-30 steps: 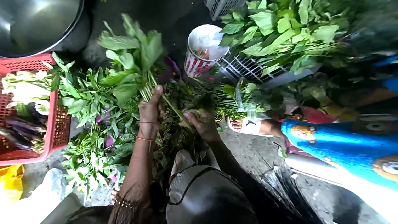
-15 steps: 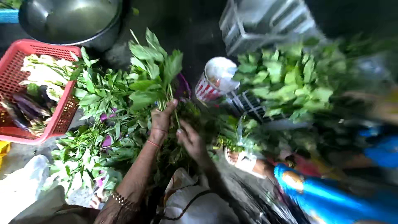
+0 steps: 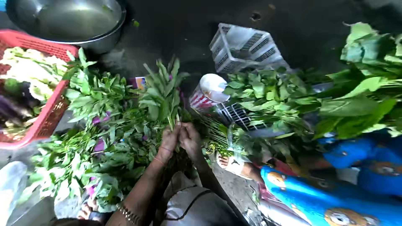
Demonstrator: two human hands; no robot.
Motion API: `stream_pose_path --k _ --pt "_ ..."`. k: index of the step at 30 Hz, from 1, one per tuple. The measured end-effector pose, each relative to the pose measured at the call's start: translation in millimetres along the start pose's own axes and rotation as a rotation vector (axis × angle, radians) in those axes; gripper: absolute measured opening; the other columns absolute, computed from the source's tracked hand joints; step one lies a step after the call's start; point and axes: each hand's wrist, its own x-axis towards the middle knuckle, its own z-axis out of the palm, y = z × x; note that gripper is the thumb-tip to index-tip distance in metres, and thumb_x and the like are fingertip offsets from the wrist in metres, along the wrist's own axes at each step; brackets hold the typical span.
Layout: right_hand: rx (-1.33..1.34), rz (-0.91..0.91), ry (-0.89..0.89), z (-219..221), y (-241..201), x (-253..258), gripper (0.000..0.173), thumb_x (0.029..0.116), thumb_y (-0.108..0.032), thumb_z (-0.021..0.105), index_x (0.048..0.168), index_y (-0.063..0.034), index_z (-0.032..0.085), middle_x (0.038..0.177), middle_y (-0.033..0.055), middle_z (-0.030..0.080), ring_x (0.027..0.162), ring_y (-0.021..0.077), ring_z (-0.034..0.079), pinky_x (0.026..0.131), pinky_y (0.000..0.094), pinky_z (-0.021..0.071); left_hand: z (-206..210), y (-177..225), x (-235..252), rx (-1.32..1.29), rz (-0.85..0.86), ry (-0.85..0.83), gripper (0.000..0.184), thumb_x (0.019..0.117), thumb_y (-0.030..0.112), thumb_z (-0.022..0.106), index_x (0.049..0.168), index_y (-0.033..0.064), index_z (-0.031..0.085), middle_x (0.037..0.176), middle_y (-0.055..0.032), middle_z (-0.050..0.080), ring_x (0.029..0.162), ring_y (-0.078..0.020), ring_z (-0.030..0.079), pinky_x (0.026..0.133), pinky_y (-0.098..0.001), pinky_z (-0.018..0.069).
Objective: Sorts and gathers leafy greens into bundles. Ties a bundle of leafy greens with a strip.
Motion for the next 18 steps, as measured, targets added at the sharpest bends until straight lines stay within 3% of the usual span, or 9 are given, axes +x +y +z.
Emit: stream_pose_path --k 6,8,11,12,13,14,15,16,18 --pt "0.077 0.068 -0.174 1.5 9.9 -36.2 0.033 0.103 -0.018 0.056 0.125 0.0065 0.063 0.095 0.0095 0.07 0.071 0.0086 0.064 0.064 0.0269 0.0566 -30.5 17.7 17.2 -0.077 0.044 -0.034 0.035 0.1135 0.025 0.034 0.127 0.0001 0.054 0.094 -0.0067 0.071 0.078 -0.0129 0.069 0.073 -0.0313 0.0594" --pt "0.386 0.309 -0.145 0.1 17.1 -36.8 0.039 0.1097 -0.026 0.038 0.133 -0.0005 0.057 0.111 0.0071 0.068 0.093 0.0157 0.068 0.08 0.0352 0.059 -38.6 34.1 27.0 -0.202 0.124 0.018 0.031 0.1136 0.026 0.034 0.123 0.0033 0.053 0.073 -0.0005 0.057 0.056 -0.0109 0.059 0.054 -0.0284 0.058" --pt "0.904 0.501 -0.135 12.4 8.6 -20.3 0.058 0.1096 -0.053 0.016 0.143 -0.0179 0.048 0.128 0.0013 0.065 0.118 0.0194 0.063 0.099 0.0467 0.0521 -32.7 38.9 27.7 -0.349 0.214 0.105 0.031 0.1137 0.035 0.031 0.111 0.0111 0.052 0.057 0.0058 0.039 0.041 -0.0059 0.038 0.037 -0.0204 0.0381" --pt "0.943 0.516 -0.158 20.1 -4.8 -15.2 0.059 0.1084 -0.058 0.017 0.138 -0.0221 0.053 0.12 -0.0039 0.066 0.109 0.012 0.064 0.094 0.0388 0.0531 -26.8 29.4 25.2 -0.348 0.239 0.118 0.032 0.1134 0.037 0.032 0.108 0.0111 0.05 0.055 0.0056 0.038 0.04 -0.0056 0.037 0.036 -0.0202 0.0372" --pt "0.933 0.517 -0.138 31.8 -20.9 -9.7 0.054 0.1076 -0.06 0.021 0.118 -0.0242 0.061 0.092 -0.0092 0.064 0.08 0.0028 0.061 0.072 0.0253 0.0534 -21.9 17.5 22.4 -0.323 0.254 0.116 0.032 0.1132 0.036 0.032 0.105 0.0106 0.05 0.055 0.0053 0.038 0.04 -0.0056 0.037 0.037 -0.0207 0.0376" --pt "0.917 0.515 -0.122 41.2 -36.8 -6.1 0.051 0.1079 -0.058 0.026 0.096 -0.0218 0.06 0.069 -0.0095 0.052 0.056 0.0004 0.047 0.053 0.0183 0.0431 -21.5 9.5 20.0 -0.287 0.256 0.113 0.031 0.1134 0.034 0.032 0.103 0.0101 0.05 0.057 0.0051 0.039 0.043 -0.0055 0.038 0.04 -0.0207 0.0376" --pt "0.869 0.528 -0.136 45.1 -49.7 -4.8 0.048 0.1088 -0.055 0.028 0.094 -0.02 0.058 0.064 -0.0086 0.047 0.049 0.0002 0.041 0.047 0.0156 0.0379 -27.7 9.8 20.5 -0.264 0.252 0.12 0.031 0.1135 0.032 0.032 0.102 0.0102 0.049 0.057 0.0054 0.039 0.043 -0.0051 0.038 0.04 -0.0203 0.0375" --pt "0.775 0.537 -0.17 44.0 -58.2 -4.6 0.044 0.1103 -0.05 0.029 0.104 -0.0183 0.059 0.072 -0.007 0.051 0.055 0.0008 0.045 0.051 0.0155 0.0399 -38.3 17.8 21.4 -0.256 0.234 0.135 0.032 0.1138 0.033 0.031 0.101 0.0103 0.049 0.056 0.0055 0.039 0.042 -0.0052 0.038 0.039 -0.0203 0.0372" --pt "0.549 0.43 -0.33 46.0 -44.7 11.7 0.04 0.1128 -0.036 0.032 0.136 -0.0124 0.054 0.113 0.0001 0.064 0.093 0.0099 0.063 0.08 0.0276 0.0535 -61.6 50.2 6.8 -0.217 0.173 0.205 0.031 0.1141 0.034 0.029 0.101 0.0111 0.047 0.054 0.0052 0.038 0.039 -0.0049 0.037 0.037 -0.0189 0.0354"
